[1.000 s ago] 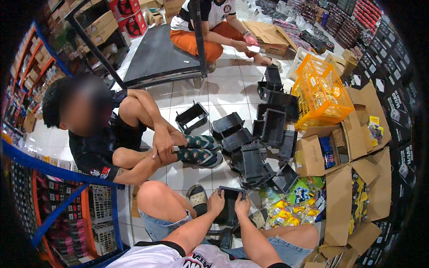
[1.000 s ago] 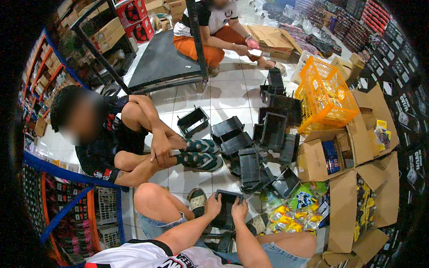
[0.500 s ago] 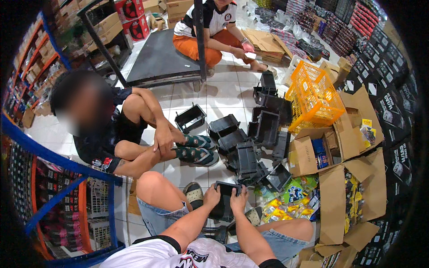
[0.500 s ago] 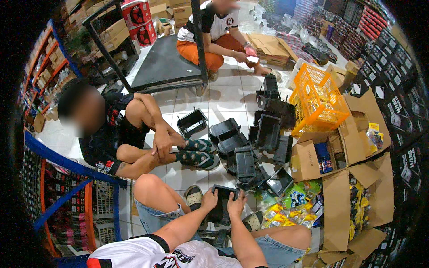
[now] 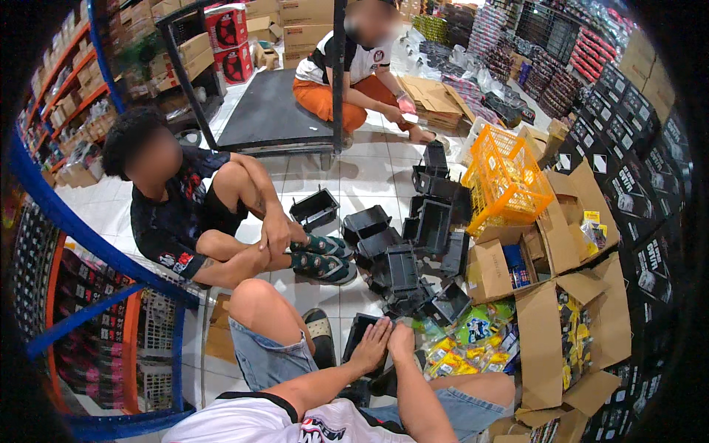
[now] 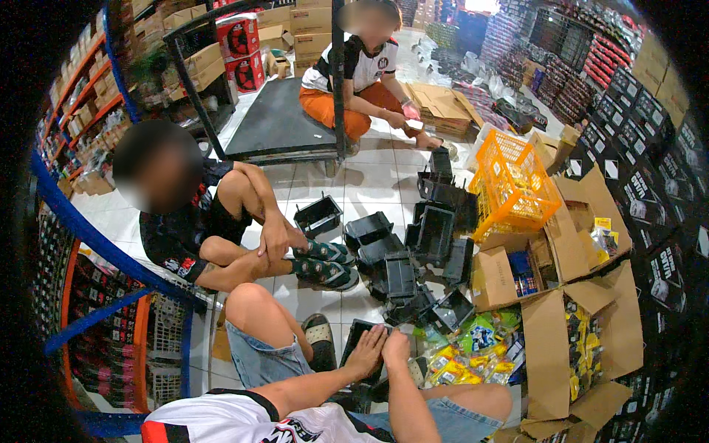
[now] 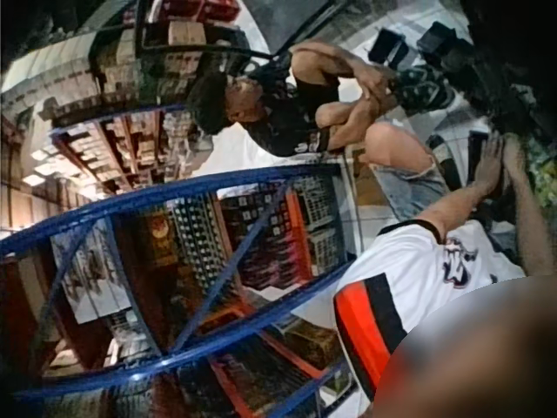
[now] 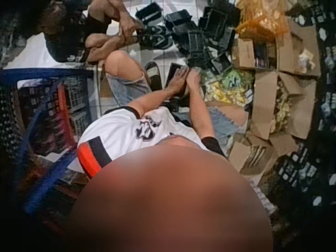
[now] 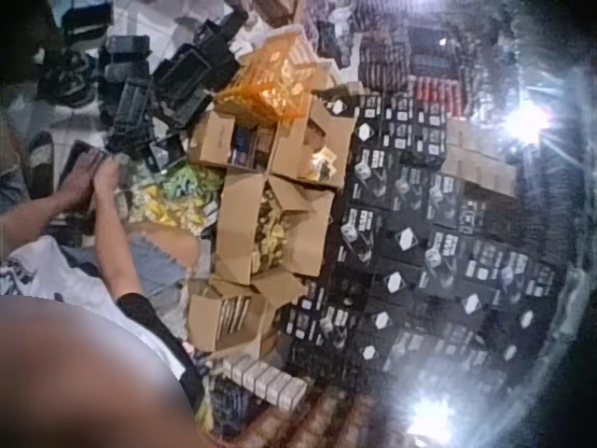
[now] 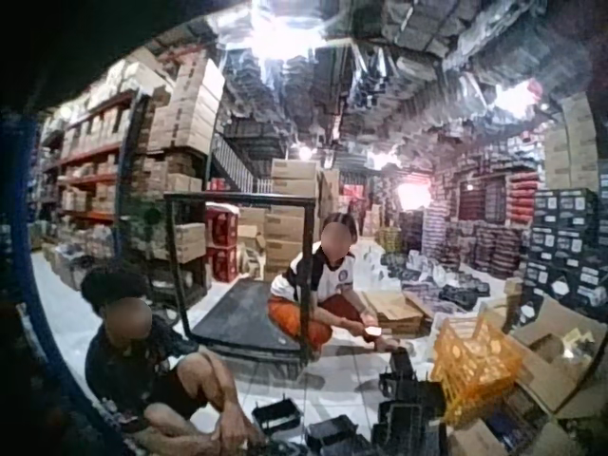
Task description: The person sits on the floor and assembles black plastic trays by snapping them together. They then place small yellow packaged items into the assembled trays.
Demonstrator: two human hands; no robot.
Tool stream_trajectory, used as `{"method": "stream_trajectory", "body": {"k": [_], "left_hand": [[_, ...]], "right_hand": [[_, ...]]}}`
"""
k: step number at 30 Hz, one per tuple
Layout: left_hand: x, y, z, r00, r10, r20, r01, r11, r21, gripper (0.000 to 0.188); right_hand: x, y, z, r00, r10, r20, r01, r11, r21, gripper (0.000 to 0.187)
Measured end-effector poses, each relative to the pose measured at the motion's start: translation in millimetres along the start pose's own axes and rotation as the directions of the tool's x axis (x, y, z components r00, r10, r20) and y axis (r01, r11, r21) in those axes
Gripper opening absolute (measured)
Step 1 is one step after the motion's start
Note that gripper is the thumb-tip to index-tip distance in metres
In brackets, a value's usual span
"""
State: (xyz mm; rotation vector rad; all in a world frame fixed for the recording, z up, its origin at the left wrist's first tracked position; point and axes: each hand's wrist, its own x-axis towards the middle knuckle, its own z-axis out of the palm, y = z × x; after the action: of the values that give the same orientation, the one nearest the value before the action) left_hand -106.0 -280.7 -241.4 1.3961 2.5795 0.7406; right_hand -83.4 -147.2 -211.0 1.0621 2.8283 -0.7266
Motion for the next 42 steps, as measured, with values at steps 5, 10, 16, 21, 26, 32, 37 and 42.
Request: {"method": "stream_trajectory", "body": {"k": [5, 10, 16, 21, 26, 32, 37, 42], "left_hand": [[-1.4, -11.5, 22.0, 0.913, -0.165, 0.373, 0.127, 0.984, 0.124, 0.082], [-5.2, -32.1, 46.5, 0.633, -0.189, 0.751, 0.152, 0.981, 0.119, 0.089], [2.8, -44.5, 72.4, 0.434, -0.214, 0.875, 0.290, 0.953, 0.090, 0.080], [6.1, -43.4, 63.4, 0.422, -0.207, 0.883, 0.329, 0.942, 0.064, 0.077], [9.9, -35.5, 49.5, 0.360, -0.224, 0.906, 0.278, 0.952, 0.125, 0.077], [7.3, -40.3, 57.9, 0.414, -0.207, 0.887, 0.340, 0.938, 0.061, 0.077], [6.4, -43.5, 70.4, 0.403, -0.225, 0.887, 0.351, 0.933, 0.077, 0.076], [5.9, -46.1, 74.9, 0.450, -0.192, 0.872, 0.320, 0.946, 0.043, 0.090]], "right_hand": [[4.3, -12.2, -14.9, 0.973, 0.131, 0.193, -0.098, 0.980, -0.172, 0.039], [9.5, -23.5, -40.4, 0.851, 0.248, 0.464, -0.075, 0.930, -0.360, 0.045], [22.5, -15.2, -29.5, 0.785, 0.291, 0.547, -0.078, 0.922, -0.379, 0.045], [39.6, 9.8, -9.6, 0.698, 0.263, 0.666, -0.016, 0.936, -0.352, 0.050], [36.9, 0.4, -21.8, 0.740, 0.309, 0.597, -0.061, 0.915, -0.399, 0.051], [5.5, -22.1, -38.5, 0.835, 0.232, 0.498, -0.043, 0.932, -0.360, 0.040], [6.8, -11.7, -27.8, 0.852, 0.271, 0.448, -0.112, 0.930, -0.350, 0.042], [38.7, -7.0, -30.6, 0.762, 0.297, 0.575, -0.030, 0.904, -0.427, 0.039]]}}
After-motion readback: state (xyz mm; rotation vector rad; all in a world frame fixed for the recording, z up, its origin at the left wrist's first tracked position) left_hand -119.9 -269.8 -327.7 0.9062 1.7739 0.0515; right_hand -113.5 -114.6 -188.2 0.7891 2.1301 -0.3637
